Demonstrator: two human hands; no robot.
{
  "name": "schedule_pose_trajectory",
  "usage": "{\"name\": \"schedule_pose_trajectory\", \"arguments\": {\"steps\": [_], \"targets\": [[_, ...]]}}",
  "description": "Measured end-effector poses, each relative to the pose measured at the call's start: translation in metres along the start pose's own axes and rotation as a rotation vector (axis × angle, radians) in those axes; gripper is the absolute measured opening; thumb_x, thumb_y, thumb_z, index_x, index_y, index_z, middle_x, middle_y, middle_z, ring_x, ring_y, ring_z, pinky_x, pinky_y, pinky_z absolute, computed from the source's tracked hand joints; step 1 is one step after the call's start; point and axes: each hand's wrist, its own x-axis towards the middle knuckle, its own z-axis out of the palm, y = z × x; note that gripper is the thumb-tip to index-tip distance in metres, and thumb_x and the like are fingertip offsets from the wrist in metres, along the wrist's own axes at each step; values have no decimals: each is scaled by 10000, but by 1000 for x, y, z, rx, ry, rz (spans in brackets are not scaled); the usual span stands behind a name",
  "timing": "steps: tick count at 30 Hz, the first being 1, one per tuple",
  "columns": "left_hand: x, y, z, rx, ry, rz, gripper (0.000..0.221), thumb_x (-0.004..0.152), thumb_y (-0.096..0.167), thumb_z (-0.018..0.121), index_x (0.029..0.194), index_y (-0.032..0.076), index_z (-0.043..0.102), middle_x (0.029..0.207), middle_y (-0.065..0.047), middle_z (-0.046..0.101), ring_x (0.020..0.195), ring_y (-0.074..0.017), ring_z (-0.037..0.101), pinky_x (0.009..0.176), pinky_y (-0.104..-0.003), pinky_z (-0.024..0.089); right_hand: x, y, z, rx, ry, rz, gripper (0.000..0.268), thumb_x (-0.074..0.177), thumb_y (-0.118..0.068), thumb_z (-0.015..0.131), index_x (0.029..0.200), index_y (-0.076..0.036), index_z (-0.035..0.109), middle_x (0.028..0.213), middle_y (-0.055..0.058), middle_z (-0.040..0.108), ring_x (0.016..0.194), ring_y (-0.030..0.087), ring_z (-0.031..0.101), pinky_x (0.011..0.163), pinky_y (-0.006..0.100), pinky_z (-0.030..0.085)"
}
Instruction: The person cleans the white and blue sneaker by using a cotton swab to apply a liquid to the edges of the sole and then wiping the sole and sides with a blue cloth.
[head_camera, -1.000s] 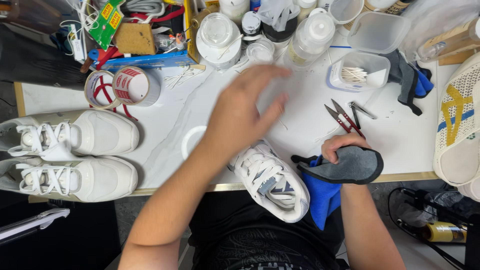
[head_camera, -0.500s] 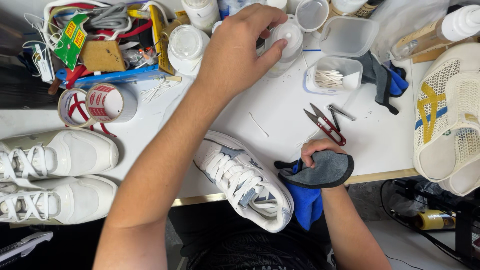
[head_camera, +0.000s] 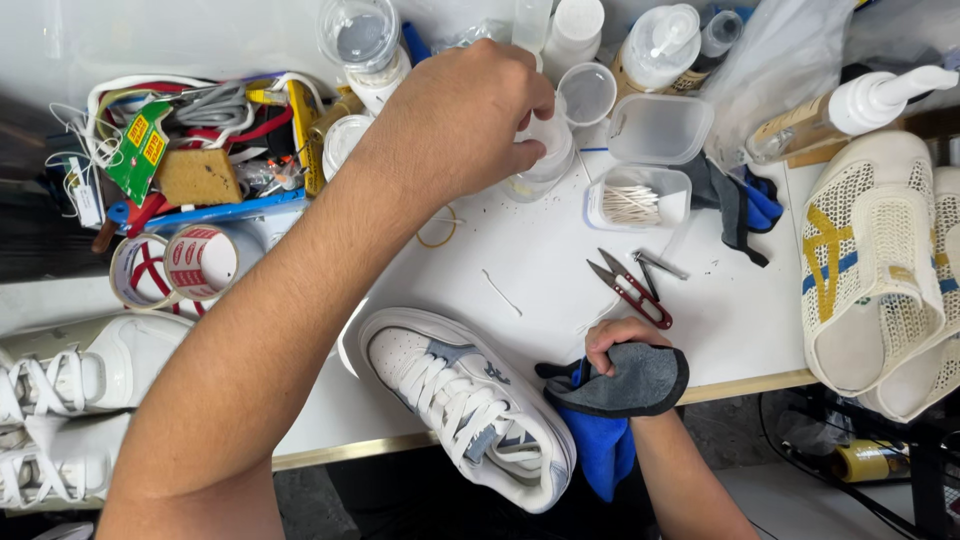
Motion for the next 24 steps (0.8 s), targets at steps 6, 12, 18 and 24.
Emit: {"name": "schedule_pose_trajectory", "arguments": {"steps": [6,12,18,24], "targets": [[0,7,-2,105,-67,23,222,756,189,870,902,39,796,893,-157,744,787,-327,737,714,-428,585,-3,1,-1,23,12,33,308,1040,-269,652,1017,38,655,732,87,589,600,110,479,521,240,384],[0,9,-11,60,-14,30,266,725,187,874,935,42,801,897,-160,752,773,-334,736,714,-438,580,4,0,2,29,10,27,300,1043,-262,651,1013,37,656,717,79,571,601,111,480,521,242,382],[0,9,-3,111,-71,1,262,758,217,867,951,52,799,876,-180,738,775,-337,739,676,-433,590,3,-1,3,6,8,27,311,1035,-279,653,1004,30,654,700,69,561,594,102,474,504,233,372],[-1,6,-6,128,-59,19,291,745,250,867,977,85,807,874,-151,751,753,-325,739,665,-436,586,0,2,0,6,23,38,290,1024,-263,672,1000,25,649,701,65,560,587,105,470,511,242,365]]}}
